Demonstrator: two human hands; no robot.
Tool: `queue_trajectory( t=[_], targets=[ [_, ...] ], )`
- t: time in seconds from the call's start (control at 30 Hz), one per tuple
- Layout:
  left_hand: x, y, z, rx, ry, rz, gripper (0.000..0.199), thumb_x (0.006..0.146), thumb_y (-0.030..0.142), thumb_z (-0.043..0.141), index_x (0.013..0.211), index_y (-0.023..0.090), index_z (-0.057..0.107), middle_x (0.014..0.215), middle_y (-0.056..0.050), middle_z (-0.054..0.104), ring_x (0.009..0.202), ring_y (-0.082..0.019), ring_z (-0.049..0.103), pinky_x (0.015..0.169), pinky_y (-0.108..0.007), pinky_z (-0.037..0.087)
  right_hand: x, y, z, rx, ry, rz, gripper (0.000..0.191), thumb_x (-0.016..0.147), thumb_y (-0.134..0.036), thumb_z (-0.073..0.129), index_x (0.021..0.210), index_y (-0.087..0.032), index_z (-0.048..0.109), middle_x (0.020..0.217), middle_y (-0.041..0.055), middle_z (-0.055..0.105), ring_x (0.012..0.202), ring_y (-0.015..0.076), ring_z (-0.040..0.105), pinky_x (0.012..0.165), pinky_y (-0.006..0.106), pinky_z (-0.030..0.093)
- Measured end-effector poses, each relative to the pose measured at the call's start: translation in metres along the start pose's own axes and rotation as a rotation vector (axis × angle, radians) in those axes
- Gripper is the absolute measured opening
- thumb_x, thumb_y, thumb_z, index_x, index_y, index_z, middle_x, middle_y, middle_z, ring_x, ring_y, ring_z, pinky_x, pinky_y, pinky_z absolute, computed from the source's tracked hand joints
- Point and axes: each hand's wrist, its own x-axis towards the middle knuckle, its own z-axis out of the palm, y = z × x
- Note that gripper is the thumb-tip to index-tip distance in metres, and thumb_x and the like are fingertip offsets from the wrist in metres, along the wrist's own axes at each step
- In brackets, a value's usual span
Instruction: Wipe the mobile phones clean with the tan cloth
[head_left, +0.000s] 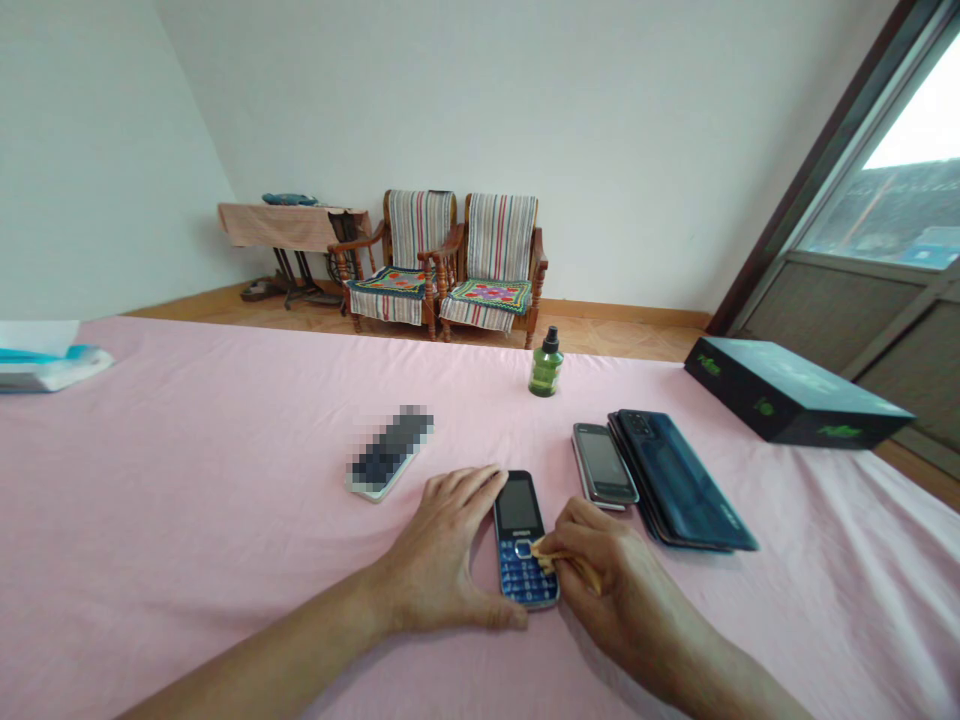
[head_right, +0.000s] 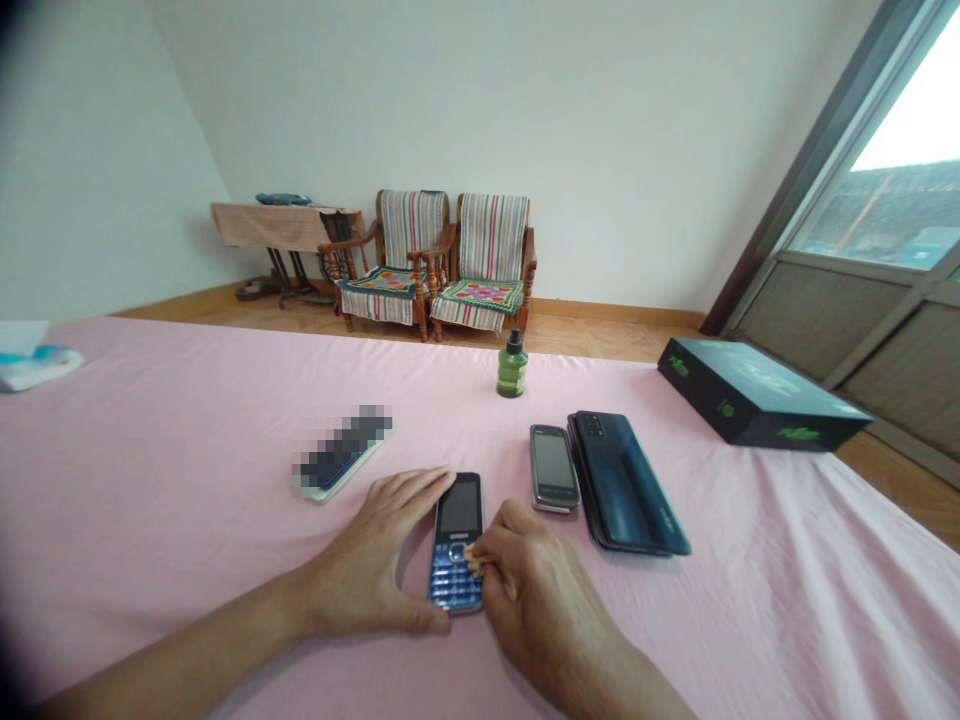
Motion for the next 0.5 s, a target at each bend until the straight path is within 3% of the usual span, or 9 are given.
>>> queue_trajectory(
  t=[0.27, 0.5],
  targets=[
    [-0.0009, -0.0014, 0.0008, -0.019, 0.031, 0.029, 0.112, 0.058, 0.074, 0.071, 0.147, 0.019, 0.032, 0.151, -0.016, 0.035, 0.135, -0.040, 0.033, 0.111, -0.055, 0.024, -0.0014, 0.0049, 0.0000, 0.066, -0.020, -0.022, 0.025, 0.082, -0.001, 0.046, 0.072, -0.017, 0.063, 0.079, 0.0019, 0.054, 0.071, 0.0128, 0.055, 0.061, 0.025, 0.040],
    [0.0008, 0.0013, -0.0019, 0.002, 0.002, 0.015, 0.117, 0.055, 0.076, 0.071, 0.146, 0.015, 0.033, 0.150, -0.017, 0.036, 0.135, -0.039, 0.033, 0.111, -0.054, 0.025, -0.0021, -0.0006, -0.0002, 0.054, -0.025, -0.025, 0.027, 0.080, 0.002, 0.046, 0.071, -0.017, 0.063, 0.078, 0.0013, 0.053, 0.072, 0.0125, 0.055, 0.060, 0.024, 0.039]
  ],
)
